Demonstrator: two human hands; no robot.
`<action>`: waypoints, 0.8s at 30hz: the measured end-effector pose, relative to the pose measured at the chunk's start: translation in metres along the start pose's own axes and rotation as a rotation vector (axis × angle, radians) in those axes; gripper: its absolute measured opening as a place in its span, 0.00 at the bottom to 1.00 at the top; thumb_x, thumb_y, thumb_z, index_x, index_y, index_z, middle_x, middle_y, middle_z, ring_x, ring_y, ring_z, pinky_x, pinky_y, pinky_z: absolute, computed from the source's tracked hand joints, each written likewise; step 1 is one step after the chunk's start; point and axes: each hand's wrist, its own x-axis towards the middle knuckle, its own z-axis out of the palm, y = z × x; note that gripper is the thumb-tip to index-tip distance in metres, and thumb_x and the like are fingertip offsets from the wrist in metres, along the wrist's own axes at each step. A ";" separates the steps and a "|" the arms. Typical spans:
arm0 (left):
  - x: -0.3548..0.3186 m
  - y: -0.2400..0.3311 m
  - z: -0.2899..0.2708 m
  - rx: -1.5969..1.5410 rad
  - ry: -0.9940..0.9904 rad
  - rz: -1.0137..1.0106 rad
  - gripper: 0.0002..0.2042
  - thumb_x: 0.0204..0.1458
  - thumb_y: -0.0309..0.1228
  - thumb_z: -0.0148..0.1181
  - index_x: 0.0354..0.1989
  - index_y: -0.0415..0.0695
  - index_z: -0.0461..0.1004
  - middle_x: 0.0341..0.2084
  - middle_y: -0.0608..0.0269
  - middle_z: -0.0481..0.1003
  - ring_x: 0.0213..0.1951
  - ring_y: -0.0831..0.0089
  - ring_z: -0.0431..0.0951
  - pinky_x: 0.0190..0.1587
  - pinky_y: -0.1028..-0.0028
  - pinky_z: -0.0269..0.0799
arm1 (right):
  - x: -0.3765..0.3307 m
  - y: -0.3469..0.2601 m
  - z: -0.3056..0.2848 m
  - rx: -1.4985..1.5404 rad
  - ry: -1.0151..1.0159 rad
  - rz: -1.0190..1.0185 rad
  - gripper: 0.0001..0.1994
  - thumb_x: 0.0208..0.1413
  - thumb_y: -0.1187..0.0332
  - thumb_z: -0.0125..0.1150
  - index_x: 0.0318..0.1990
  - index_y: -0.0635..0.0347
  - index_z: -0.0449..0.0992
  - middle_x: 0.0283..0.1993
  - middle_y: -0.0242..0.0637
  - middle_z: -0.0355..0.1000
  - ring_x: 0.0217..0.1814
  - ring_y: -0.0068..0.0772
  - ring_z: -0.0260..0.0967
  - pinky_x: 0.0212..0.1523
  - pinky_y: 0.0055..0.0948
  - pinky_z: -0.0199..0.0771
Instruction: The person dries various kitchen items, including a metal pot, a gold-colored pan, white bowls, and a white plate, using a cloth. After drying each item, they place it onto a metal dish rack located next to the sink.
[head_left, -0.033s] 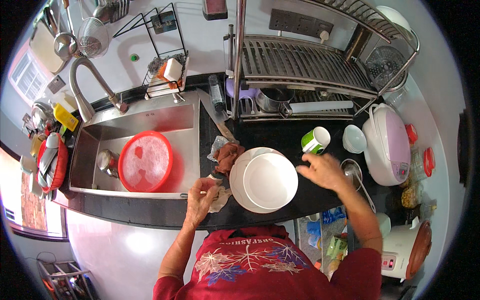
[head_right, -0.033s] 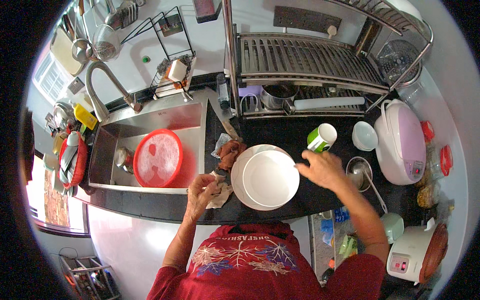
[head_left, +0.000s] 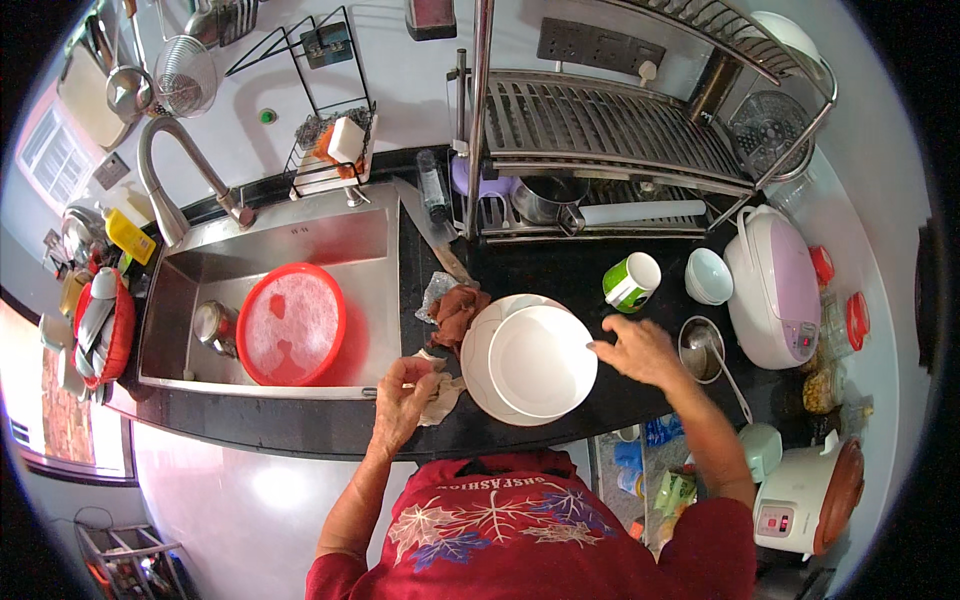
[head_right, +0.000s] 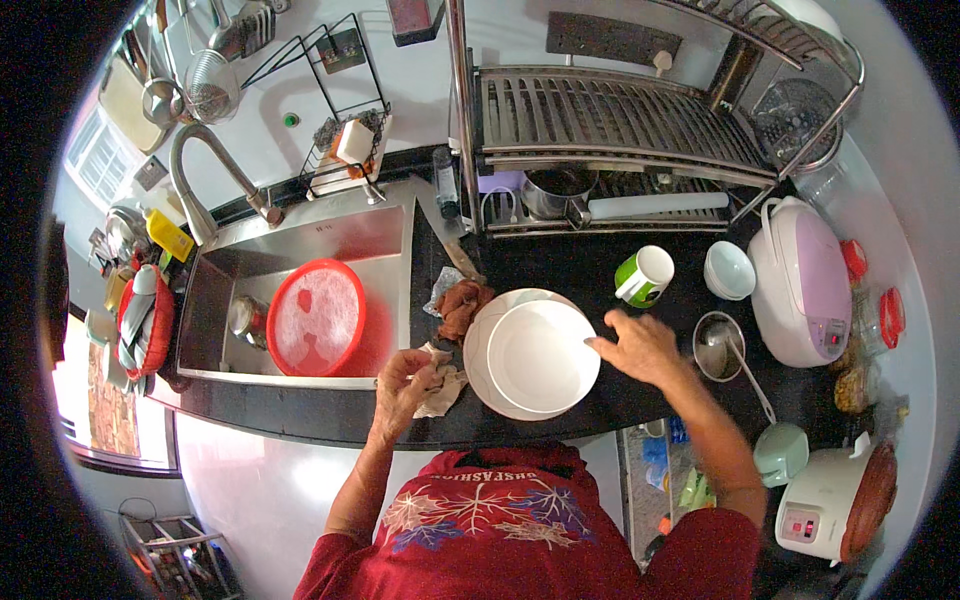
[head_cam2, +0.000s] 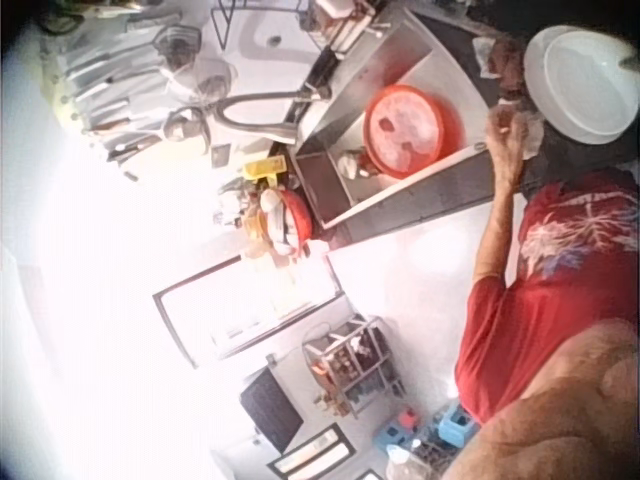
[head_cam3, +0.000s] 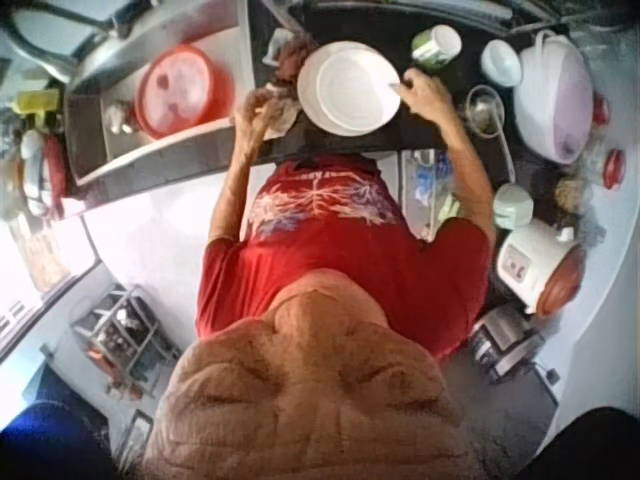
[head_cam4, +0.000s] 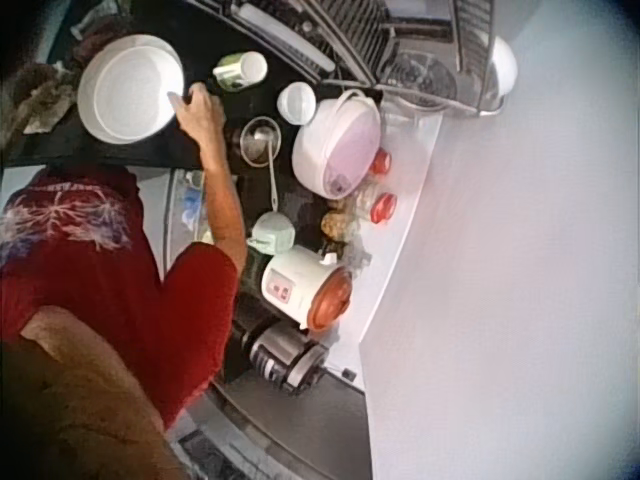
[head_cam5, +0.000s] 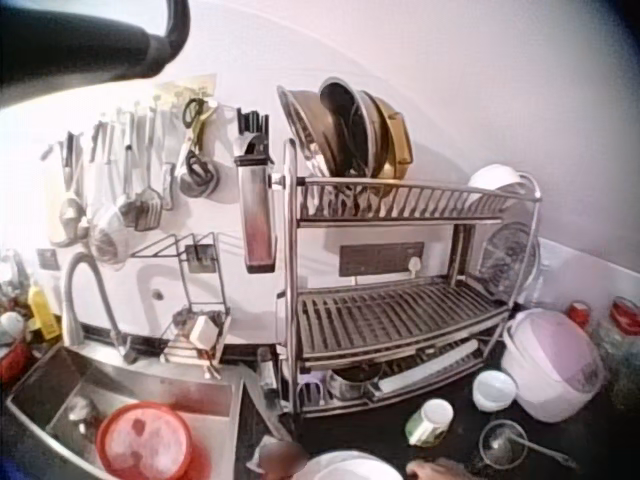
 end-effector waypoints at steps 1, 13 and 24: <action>-0.002 0.005 -0.001 -0.030 -0.013 -0.001 0.09 0.51 0.28 0.59 0.38 0.38 0.71 0.31 0.63 0.74 0.34 0.77 0.72 0.36 0.75 0.71 | -0.003 -0.001 0.015 0.218 -0.086 0.126 0.22 0.52 0.49 0.58 0.38 0.63 0.71 0.25 0.49 0.74 0.24 0.43 0.75 0.25 0.38 0.75; 0.009 0.008 -0.017 -0.240 -0.265 -0.048 0.11 0.51 0.24 0.59 0.42 0.39 0.70 0.33 0.65 0.74 0.36 0.79 0.74 0.41 0.77 0.71 | -0.012 0.002 0.087 0.436 0.301 0.218 0.09 0.48 0.70 0.52 0.30 0.69 0.67 0.22 0.46 0.68 0.21 0.31 0.67 0.23 0.34 0.66; 0.015 0.044 -0.039 -0.936 -0.292 -0.221 0.33 0.52 0.39 0.53 0.64 0.40 0.49 0.58 0.50 0.60 0.56 0.61 0.65 0.57 0.61 0.64 | 0.017 -0.187 0.009 0.474 0.486 -0.077 0.05 0.51 0.72 0.52 0.29 0.64 0.65 0.19 0.48 0.68 0.22 0.48 0.70 0.24 0.41 0.66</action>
